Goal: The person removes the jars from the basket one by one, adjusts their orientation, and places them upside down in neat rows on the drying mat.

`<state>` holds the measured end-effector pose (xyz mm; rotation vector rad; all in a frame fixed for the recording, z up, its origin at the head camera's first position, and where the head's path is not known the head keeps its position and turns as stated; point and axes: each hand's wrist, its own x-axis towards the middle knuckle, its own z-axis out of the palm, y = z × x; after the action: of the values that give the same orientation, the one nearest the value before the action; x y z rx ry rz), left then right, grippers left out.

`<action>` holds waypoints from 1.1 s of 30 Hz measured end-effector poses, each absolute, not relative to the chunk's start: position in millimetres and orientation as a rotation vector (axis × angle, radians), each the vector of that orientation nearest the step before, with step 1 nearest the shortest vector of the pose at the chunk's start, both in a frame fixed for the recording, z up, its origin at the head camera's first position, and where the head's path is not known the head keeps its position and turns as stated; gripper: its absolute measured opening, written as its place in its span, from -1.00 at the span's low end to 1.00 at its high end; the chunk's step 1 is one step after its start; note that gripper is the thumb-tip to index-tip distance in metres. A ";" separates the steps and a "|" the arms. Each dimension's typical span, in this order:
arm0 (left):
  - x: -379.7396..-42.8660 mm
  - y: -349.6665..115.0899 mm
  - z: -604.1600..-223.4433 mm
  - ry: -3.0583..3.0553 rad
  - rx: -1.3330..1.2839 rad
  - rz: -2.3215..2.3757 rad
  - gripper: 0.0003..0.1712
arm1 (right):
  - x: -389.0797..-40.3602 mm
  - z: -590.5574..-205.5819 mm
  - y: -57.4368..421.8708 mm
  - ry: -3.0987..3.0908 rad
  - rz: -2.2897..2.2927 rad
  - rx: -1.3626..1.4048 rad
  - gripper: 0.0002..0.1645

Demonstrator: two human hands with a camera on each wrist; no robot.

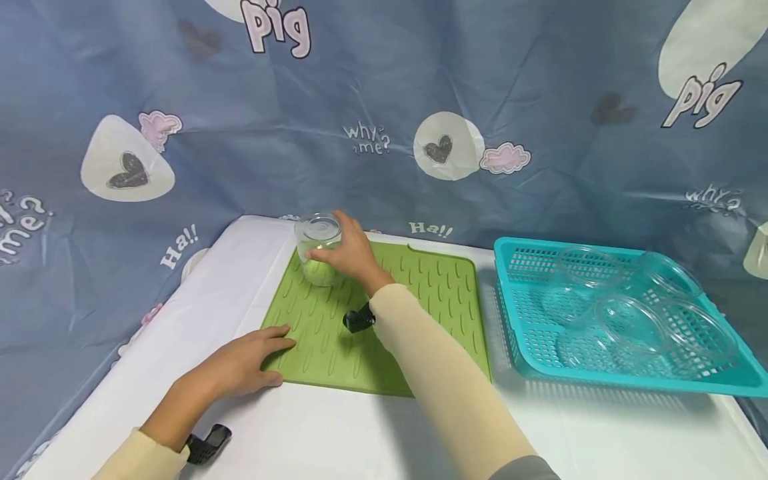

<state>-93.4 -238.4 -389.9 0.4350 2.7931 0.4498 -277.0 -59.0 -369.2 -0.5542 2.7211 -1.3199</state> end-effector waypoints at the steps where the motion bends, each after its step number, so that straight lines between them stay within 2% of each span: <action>1: -92.6 -238.1 -390.7 2.791 0.430 0.449 -0.29 | -276.0 -372.7 -60.5 2.712 -1.352 -0.545 0.19; 12: -94.3 -230.4 -392.6 2.784 0.436 0.477 -0.29 | -279.8 -393.9 -51.8 2.690 -1.534 -0.507 0.20; 20: -96.5 -225.8 -394.7 2.787 0.444 0.477 -0.29 | -274.8 -398.9 -48.6 2.677 -1.576 -0.516 0.36; 26: -96.7 -230.2 -394.5 2.799 0.453 0.460 -0.29 | -270.2 -377.0 -45.4 2.723 -1.408 -0.577 0.59; 33: -92.8 -240.6 -395.7 2.830 0.469 0.466 -0.27 | -264.6 -342.4 -36.9 2.800 -1.249 -0.676 0.49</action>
<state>-92.8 -240.6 -395.7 0.4688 2.8296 0.4664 -264.6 -36.9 -342.4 -0.6764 2.8002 -1.2489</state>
